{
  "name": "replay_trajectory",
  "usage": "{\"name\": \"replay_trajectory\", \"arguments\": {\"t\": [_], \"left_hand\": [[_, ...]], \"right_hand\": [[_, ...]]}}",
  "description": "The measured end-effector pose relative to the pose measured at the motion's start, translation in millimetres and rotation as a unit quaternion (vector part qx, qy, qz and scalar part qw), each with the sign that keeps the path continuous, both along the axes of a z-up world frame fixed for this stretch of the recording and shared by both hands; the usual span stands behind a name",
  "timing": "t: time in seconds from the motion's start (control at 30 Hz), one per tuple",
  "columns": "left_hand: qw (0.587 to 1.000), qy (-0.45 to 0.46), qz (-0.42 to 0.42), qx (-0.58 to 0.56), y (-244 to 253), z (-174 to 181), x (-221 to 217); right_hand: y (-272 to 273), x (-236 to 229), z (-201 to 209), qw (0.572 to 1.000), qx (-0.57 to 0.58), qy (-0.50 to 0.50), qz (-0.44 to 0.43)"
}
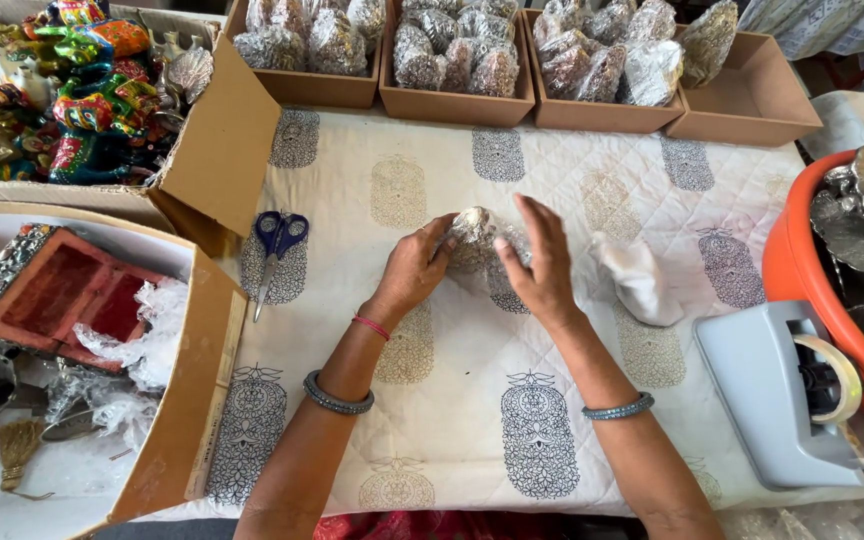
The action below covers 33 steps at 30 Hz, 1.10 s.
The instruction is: Clean and polish small brass figurines with a cloth and then wrap them in bubble wrap for storage or shipping.
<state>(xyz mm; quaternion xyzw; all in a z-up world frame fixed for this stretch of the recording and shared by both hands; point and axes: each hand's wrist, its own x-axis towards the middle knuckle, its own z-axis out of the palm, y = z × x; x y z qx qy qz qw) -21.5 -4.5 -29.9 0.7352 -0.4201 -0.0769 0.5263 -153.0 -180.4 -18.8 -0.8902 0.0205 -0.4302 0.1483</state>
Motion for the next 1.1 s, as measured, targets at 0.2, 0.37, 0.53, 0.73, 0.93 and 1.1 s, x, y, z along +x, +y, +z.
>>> {"name": "replay_trajectory", "arguments": {"t": [0.2, 0.37, 0.53, 0.73, 0.93, 1.1], "left_hand": [[0.998, 0.056, -0.020, 0.011, 6, 3, 5], [0.998, 0.042, -0.047, 0.006, 6, -16, 18], [0.999, 0.021, -0.037, 0.028, 11, 0, 12], [0.989, -0.034, 0.026, 0.139, 16, 3, 20], [0.944, -0.169, 0.055, 0.278, 34, 7, 38], [0.948, -0.292, 0.007, 0.129, 39, 82, -1]], "right_hand": [[-14, 2, -13, 0.926, 0.303, 0.202, 0.103], [-22, -3, -13, 0.933, 0.251, 0.224, 0.123], [-12, -3, -7, 0.949, 0.198, 0.217, 0.111], [-6, -4, -4, 0.954, 0.198, 0.203, 0.099], [-9, -5, -8, 0.958, 0.189, 0.196, 0.092], [-7, -5, -3, 0.948, 0.200, 0.242, 0.058]]}}
